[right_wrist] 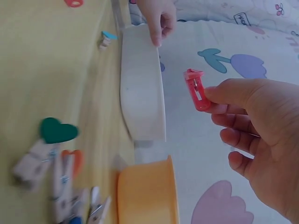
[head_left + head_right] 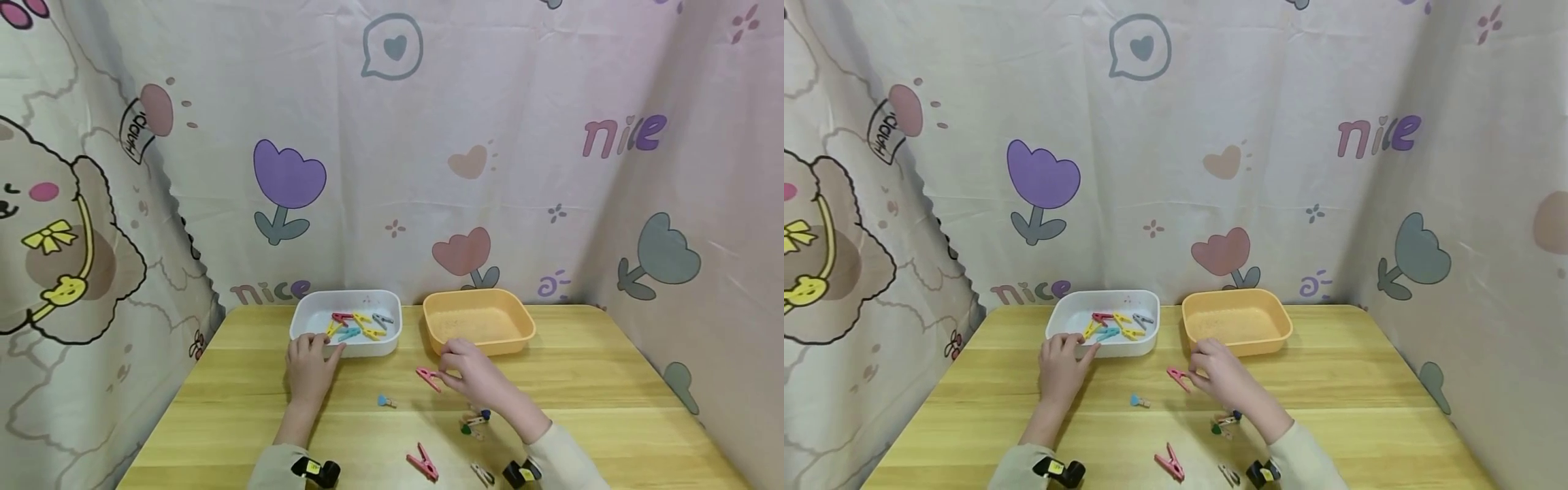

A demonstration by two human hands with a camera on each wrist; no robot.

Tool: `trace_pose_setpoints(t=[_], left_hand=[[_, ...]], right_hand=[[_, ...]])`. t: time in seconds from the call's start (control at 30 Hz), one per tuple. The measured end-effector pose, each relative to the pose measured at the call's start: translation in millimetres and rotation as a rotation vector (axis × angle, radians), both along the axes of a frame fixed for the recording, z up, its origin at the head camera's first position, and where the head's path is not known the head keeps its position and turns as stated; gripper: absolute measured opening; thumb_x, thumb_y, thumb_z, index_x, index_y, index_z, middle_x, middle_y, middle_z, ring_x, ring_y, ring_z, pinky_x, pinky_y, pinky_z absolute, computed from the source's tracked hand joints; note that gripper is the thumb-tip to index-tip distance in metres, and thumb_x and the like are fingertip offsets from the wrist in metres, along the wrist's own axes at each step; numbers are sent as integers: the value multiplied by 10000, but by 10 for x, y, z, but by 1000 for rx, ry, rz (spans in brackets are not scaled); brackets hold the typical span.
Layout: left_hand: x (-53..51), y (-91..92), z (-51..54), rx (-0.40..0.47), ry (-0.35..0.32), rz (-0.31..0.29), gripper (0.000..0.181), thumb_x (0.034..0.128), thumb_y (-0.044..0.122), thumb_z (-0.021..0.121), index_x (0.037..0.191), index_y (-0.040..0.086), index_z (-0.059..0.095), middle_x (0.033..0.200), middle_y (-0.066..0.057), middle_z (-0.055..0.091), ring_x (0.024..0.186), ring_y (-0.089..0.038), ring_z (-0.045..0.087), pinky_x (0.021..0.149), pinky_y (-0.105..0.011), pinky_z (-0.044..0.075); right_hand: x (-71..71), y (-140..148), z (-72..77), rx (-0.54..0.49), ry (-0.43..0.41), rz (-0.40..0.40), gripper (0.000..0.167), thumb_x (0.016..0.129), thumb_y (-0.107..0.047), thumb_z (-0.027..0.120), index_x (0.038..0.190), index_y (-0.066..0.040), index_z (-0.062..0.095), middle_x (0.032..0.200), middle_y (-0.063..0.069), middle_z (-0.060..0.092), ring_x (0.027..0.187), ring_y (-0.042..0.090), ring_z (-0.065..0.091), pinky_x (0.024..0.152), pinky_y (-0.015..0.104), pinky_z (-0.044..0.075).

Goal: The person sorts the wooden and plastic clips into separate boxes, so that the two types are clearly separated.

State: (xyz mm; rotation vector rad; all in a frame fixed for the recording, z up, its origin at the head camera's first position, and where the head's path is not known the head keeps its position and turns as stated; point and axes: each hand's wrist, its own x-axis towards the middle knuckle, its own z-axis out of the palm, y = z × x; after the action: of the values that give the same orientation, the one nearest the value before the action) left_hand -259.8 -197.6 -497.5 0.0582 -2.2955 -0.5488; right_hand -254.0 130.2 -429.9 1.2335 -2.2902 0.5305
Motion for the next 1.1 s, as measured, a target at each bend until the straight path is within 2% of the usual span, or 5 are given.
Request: trace_pose_setpoints(t=[0.13, 0.33, 0.8, 0.97, 1.1], left_hand=[[-20, 11, -18, -3, -8, 5, 362, 807, 371, 785, 929, 60, 645, 972, -158, 569, 975, -361, 490, 888, -487, 384], [-22, 10, -25, -6, -29, 10, 371, 814, 382, 776, 948, 60, 650, 992, -159, 569, 991, -363, 489, 920, -493, 381], [2, -27, -3, 15, -17, 21, 365, 800, 361, 793, 939, 55, 652, 986, -168, 576, 982, -360, 487, 906, -497, 384], [12, -16, -1, 10, -27, 18, 367, 804, 369, 788, 940, 56, 653, 984, -165, 581, 978, -355, 490, 907, -495, 385], [5, 7, -4, -1, 9, 12, 367, 783, 356, 807, 921, 55, 648, 962, -164, 582, 956, -360, 497, 880, -493, 388]], right_hand=[[-135, -117, 84, -6, -2, 22, 164, 794, -118, 788, 747, -165, 638, 905, -17, 615, 837, 111, 519, 740, 279, 480], [-383, -355, 176, -12, -13, 11, 156, 815, -129, 772, 741, -165, 640, 912, -31, 606, 856, 117, 521, 764, 290, 480], [-902, -1020, 378, 28, -65, 31, 83, 880, -177, 716, 823, -119, 698, 941, 32, 616, 892, 187, 542, 813, 328, 468], [-1024, -1250, 386, 47, -124, -18, 96, 894, -202, 702, 840, -124, 707, 941, 29, 631, 884, 187, 566, 813, 332, 481], [-1124, -1437, 384, 91, -176, -81, 117, 917, -239, 676, 879, -137, 721, 971, 21, 646, 907, 173, 582, 820, 321, 495]])
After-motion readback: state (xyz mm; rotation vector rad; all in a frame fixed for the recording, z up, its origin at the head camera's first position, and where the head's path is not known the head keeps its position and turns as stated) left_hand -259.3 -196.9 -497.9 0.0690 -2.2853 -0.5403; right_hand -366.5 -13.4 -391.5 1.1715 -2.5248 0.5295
